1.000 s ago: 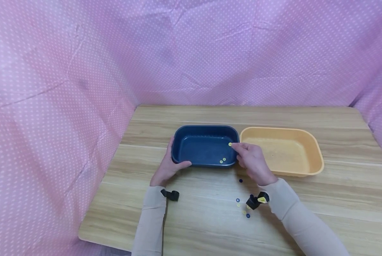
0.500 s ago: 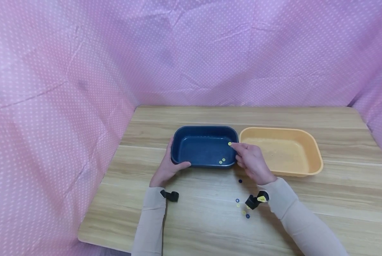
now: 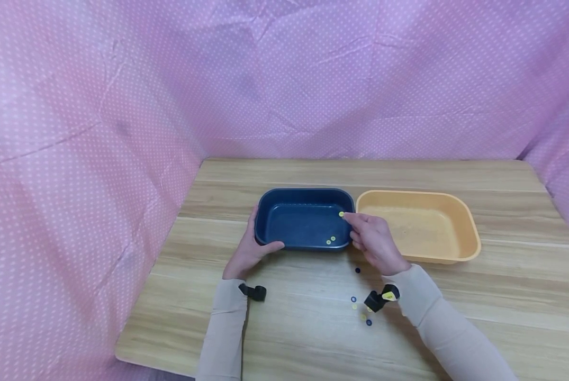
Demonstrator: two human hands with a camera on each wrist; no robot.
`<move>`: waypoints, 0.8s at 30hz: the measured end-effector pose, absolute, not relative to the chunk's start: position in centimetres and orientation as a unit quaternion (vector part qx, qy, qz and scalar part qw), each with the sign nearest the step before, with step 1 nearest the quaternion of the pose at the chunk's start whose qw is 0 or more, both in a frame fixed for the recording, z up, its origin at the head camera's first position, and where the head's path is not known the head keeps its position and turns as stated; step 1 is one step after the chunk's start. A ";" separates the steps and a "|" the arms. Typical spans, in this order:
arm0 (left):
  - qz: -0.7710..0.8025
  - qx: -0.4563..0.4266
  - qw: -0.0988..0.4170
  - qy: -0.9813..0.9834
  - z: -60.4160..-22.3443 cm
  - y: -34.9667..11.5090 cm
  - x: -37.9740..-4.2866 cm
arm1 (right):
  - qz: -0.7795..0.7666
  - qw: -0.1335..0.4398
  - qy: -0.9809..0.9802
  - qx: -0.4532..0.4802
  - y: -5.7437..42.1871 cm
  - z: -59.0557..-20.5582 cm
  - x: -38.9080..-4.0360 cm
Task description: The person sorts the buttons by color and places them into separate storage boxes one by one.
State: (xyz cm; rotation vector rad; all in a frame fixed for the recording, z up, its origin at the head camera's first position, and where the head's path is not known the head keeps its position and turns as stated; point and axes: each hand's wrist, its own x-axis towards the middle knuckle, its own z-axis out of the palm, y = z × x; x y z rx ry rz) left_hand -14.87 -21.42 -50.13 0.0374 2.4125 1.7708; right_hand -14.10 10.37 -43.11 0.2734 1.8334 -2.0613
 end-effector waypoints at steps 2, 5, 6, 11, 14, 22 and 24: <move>0.589 0.015 0.074 0.804 -50.2 -21.4 -14.9 | -0.733 0.183 0.648 0.095 10.4 -43.1 -14.1; 0.588 0.016 0.074 0.805 -50.3 -21.5 -14.9 | -0.735 0.181 0.647 0.092 10.4 -43.0 -14.1; 0.587 0.018 0.074 0.806 -50.3 -21.5 -14.9 | -0.736 0.180 0.646 0.091 10.3 -43.0 -14.0; 0.590 0.019 0.074 0.804 -50.4 -21.5 -14.9 | -0.737 0.177 0.646 0.088 10.3 -43.0 -14.0; 0.591 0.022 0.072 0.803 -50.4 -21.5 -14.9 | -0.737 0.175 0.646 0.088 10.2 -42.9 -14.1; 0.593 0.022 0.071 0.802 -50.3 -21.5 -14.9 | -0.734 0.178 0.648 0.098 10.2 -42.7 -14.1; 0.593 0.023 0.070 0.802 -50.3 -21.6 -14.9 | -0.735 0.178 0.647 0.097 10.2 -42.7 -14.1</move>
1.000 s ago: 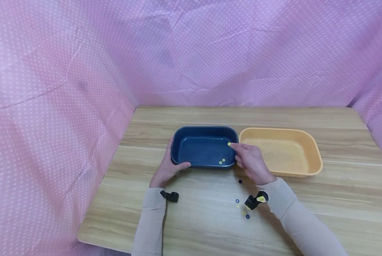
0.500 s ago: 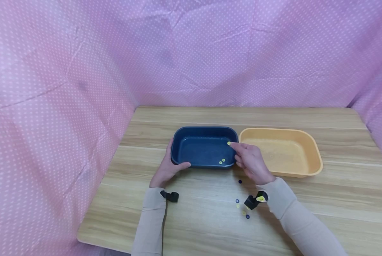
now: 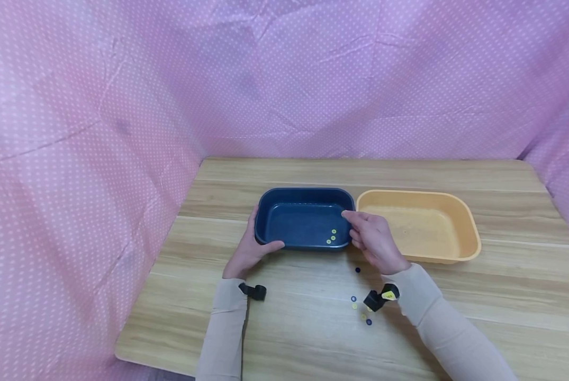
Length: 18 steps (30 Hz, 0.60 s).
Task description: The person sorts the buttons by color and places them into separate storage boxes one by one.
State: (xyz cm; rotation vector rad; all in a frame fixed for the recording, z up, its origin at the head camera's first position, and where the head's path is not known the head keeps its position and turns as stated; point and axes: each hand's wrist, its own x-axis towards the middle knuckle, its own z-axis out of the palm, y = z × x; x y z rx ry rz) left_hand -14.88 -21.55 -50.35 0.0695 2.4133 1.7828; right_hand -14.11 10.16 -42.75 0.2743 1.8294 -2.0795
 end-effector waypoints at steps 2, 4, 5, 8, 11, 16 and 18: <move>0.593 0.023 0.071 0.801 -50.4 -21.6 -14.9 | -0.736 0.178 0.646 0.096 10.2 -42.8 -14.1; 0.593 0.022 0.073 0.802 -50.4 -21.6 -14.9 | -0.737 0.177 0.646 0.094 10.2 -42.8 -14.1; 0.593 0.021 0.074 0.802 -50.4 -21.5 -14.9 | -0.737 0.177 0.646 0.093 10.2 -42.8 -14.1; 0.591 0.022 0.074 0.803 -50.4 -21.5 -15.0 | -0.737 0.177 0.646 0.093 10.2 -42.8 -14.1; 0.593 0.024 0.074 0.802 -50.4 -21.5 -15.0 | -0.737 0.177 0.645 0.093 10.3 -42.8 -14.1; 0.596 0.022 0.072 0.799 -50.4 -21.4 -15.0 | -0.737 0.176 0.646 0.093 10.3 -42.7 -14.1; 0.597 0.020 0.073 0.799 -50.4 -21.4 -15.0 | -0.737 0.175 0.646 0.093 10.3 -42.7 -14.0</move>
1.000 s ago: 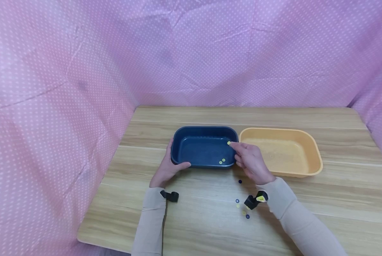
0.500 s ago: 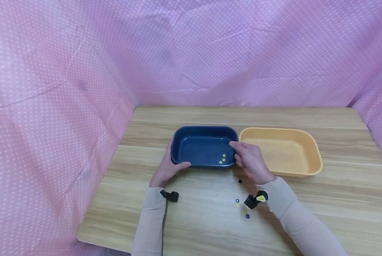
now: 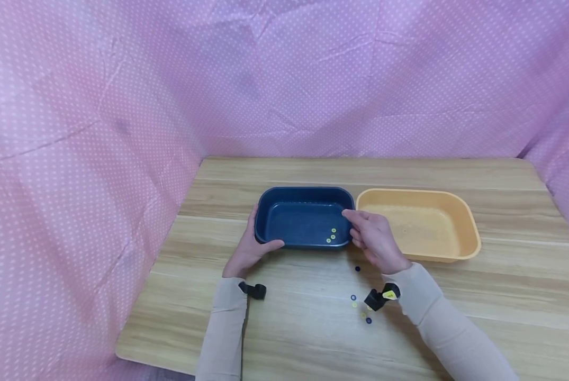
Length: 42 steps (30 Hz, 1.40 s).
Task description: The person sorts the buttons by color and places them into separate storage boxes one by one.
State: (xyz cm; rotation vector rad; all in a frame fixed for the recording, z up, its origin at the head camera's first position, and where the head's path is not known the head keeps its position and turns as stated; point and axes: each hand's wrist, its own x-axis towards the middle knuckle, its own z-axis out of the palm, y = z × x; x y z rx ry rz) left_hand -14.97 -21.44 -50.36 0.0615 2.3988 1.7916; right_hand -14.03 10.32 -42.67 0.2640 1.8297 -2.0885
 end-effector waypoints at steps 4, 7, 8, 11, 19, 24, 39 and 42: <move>0.596 0.021 0.073 0.799 -50.3 -21.4 -15.0 | -0.737 0.174 0.646 0.091 10.4 -42.6 -13.9; 0.593 0.022 0.074 0.802 -50.3 -21.4 -15.0 | -0.738 0.174 0.646 0.090 10.5 -42.6 -13.8; 0.591 0.022 0.073 0.803 -50.4 -21.5 -15.0 | -0.738 0.173 0.647 0.090 10.5 -42.5 -13.8; 0.589 0.024 0.073 0.805 -50.4 -21.5 -14.9 | -0.738 0.168 0.648 0.086 10.5 -42.5 -13.7; 0.582 0.029 0.069 0.810 -50.3 -21.6 -14.9 | -0.730 0.157 0.661 0.080 10.8 -42.4 -13.1; 0.579 0.030 0.069 0.812 -50.3 -21.5 -14.9 | -0.715 0.152 0.677 0.084 11.0 -42.4 -12.6; 0.573 0.037 0.064 0.816 -50.3 -21.4 -14.8 | -0.703 0.145 0.691 0.088 11.6 -42.7 -11.1; 0.574 0.043 0.061 0.816 -50.3 -21.5 -14.8 | -0.698 0.147 0.695 0.090 11.7 -42.6 -10.9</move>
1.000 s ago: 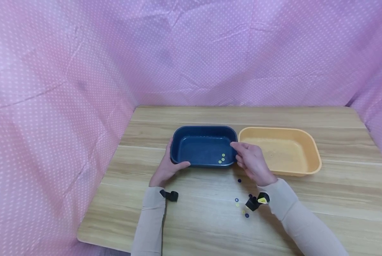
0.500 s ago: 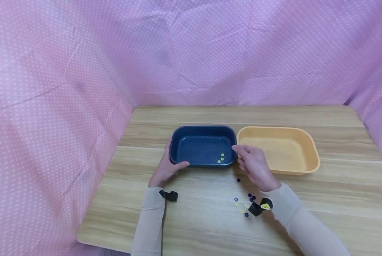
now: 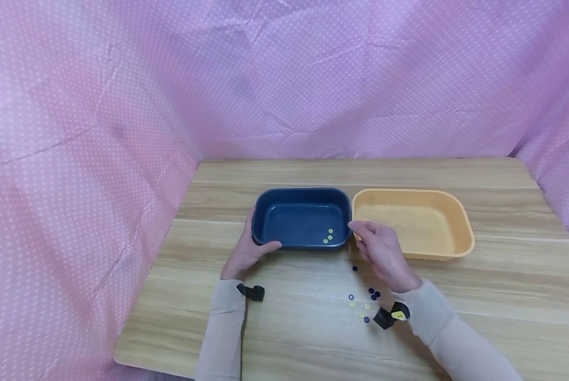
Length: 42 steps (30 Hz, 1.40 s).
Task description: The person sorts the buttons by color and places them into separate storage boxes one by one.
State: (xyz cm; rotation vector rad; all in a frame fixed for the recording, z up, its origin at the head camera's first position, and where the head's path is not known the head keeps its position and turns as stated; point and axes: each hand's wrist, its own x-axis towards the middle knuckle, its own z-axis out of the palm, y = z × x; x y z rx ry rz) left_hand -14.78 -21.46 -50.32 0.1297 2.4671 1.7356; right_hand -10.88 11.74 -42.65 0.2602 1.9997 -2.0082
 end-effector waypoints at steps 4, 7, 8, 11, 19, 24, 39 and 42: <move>0.575 0.042 0.066 0.815 -50.3 -21.5 -14.8 | -0.695 0.147 0.697 0.098 11.8 -42.6 -10.6; 0.573 0.035 0.077 0.815 -50.2 -21.5 -14.9 | -0.696 0.143 0.696 0.105 11.7 -42.7 -10.4; 0.573 0.034 0.080 0.815 -50.2 -21.5 -15.0 | -0.695 0.141 0.697 0.108 11.7 -42.7 -10.4; 0.572 0.031 0.088 0.815 -50.1 -21.6 -15.0 | -0.693 0.137 0.699 0.111 11.7 -42.8 -10.2; 0.569 0.037 0.074 0.818 -50.3 -21.5 -14.9 | -0.689 0.141 0.703 0.103 12.1 -43.0 -9.8; 0.563 0.038 0.063 0.823 -50.3 -21.5 -14.7 | -0.686 0.146 0.706 0.097 12.5 -43.1 -9.4; 0.565 0.029 0.085 0.820 -50.1 -21.6 -14.8 | -0.666 0.157 0.722 0.107 13.5 -43.6 -8.6; 0.558 0.025 0.096 0.824 -49.7 -21.5 -14.8 | -0.664 0.159 0.723 0.108 13.5 -43.8 -8.4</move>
